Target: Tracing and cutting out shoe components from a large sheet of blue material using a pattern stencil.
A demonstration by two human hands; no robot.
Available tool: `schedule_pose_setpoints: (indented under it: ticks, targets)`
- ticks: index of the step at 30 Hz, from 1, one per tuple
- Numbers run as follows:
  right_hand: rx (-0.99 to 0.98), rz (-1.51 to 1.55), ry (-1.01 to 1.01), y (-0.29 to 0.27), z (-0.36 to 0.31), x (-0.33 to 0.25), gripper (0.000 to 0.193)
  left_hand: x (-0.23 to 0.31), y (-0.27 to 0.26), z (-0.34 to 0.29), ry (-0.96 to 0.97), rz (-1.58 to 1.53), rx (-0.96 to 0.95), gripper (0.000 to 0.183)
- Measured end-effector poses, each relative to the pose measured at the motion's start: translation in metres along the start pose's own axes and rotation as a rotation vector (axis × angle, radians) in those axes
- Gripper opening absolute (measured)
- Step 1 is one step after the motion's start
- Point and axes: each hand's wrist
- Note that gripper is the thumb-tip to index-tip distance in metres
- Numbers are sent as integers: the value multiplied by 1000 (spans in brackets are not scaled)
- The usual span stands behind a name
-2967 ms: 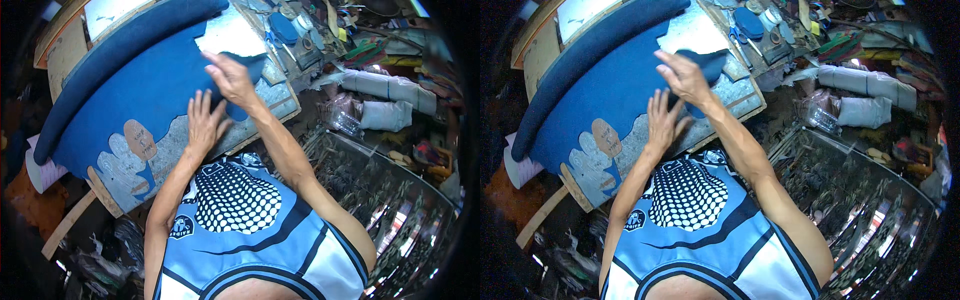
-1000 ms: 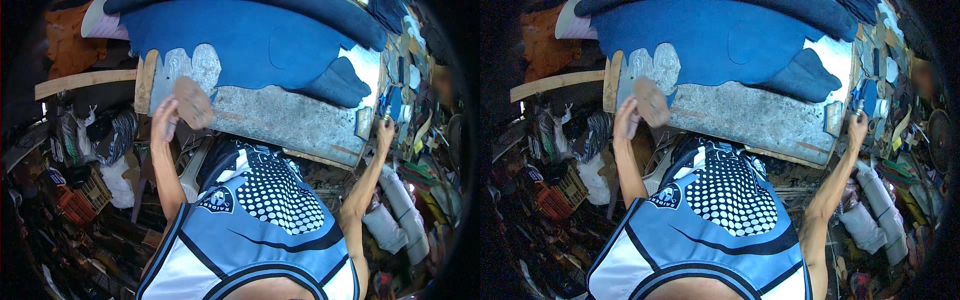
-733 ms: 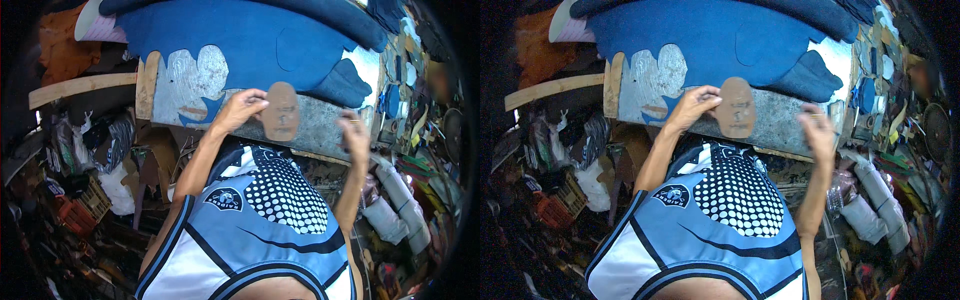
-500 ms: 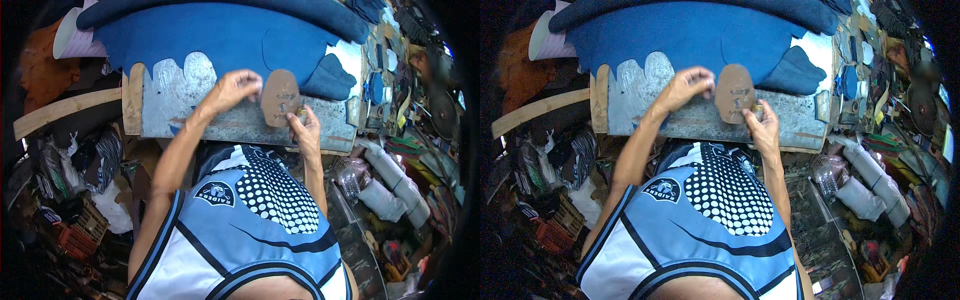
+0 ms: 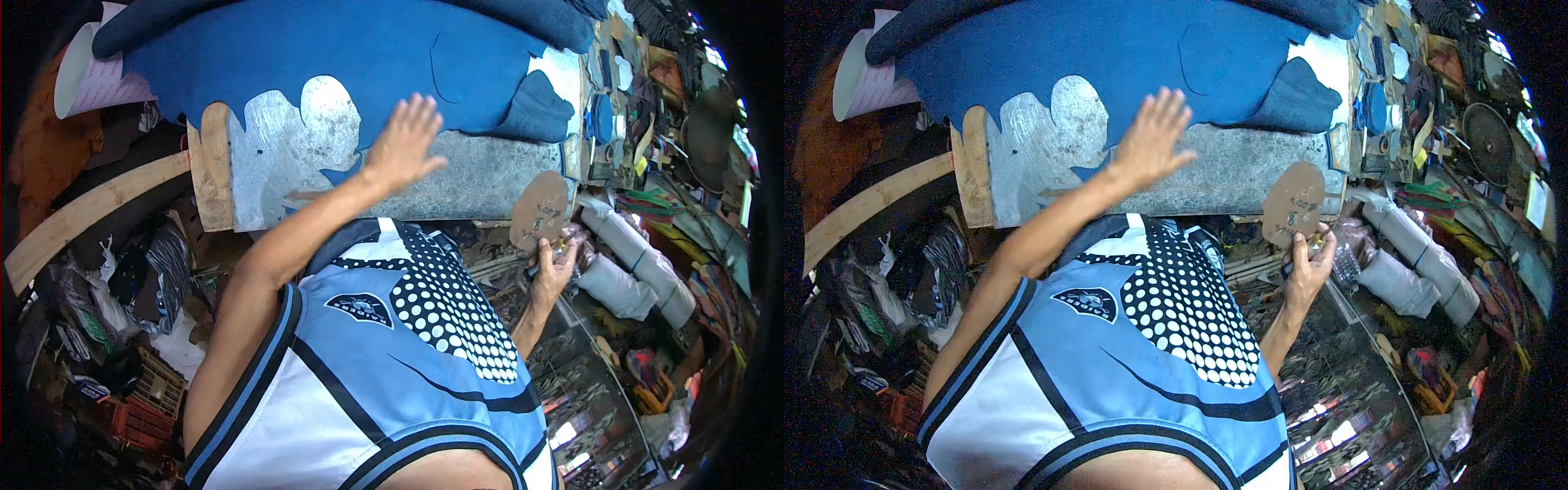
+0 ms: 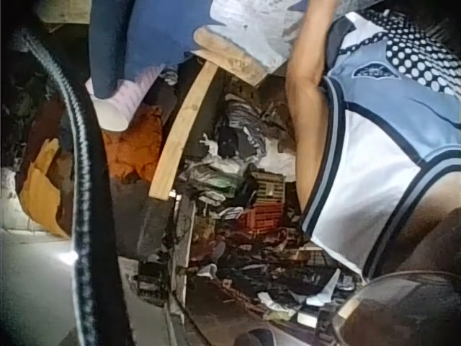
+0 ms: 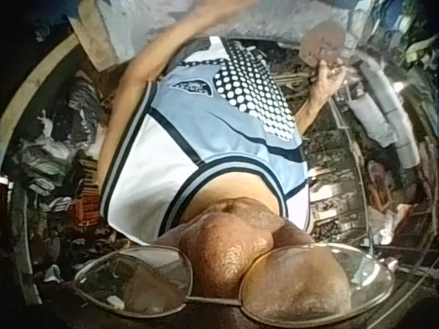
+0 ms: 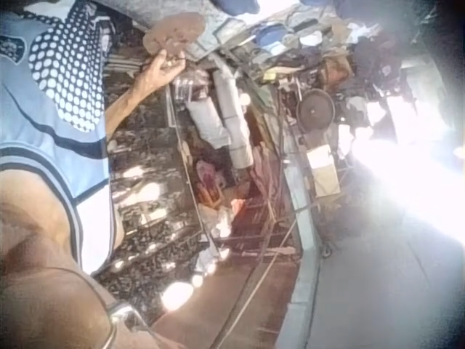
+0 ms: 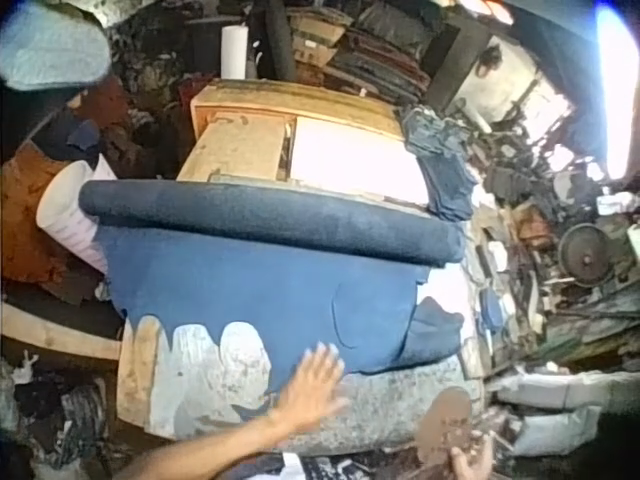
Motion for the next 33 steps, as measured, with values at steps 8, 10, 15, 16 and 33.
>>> schedule_pose_setpoints:
  ticks: [8, 10, 15, 16, 33]
  targets:
    - [-401, -711, -607, 59, 113, -72, 27, 12, 1, -73, 45, -429, 46, 59]
    - [-588, -918, -715, 99, 144, -95, 33, -10, 3, -107, -239, -320, 76, 54]
    - [-1055, -964, -1318, 225, 191, -102, 24, -22, -4, -179, -248, -373, 215, 28]
    - [-1093, -1076, -1344, 253, 186, -99, 28, -21, -18, -183, -267, -384, 276, 20]
    - [-894, -287, -73, 222, 132, 9, 58, -51, 0, -44, -516, -399, 479, 91]
Point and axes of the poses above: each hand's wrist, its own z-axis towards the middle knuckle, its own y-axis out of the palm, x = y × z, and after that the axes turned 4 degrees about -y, right-handed
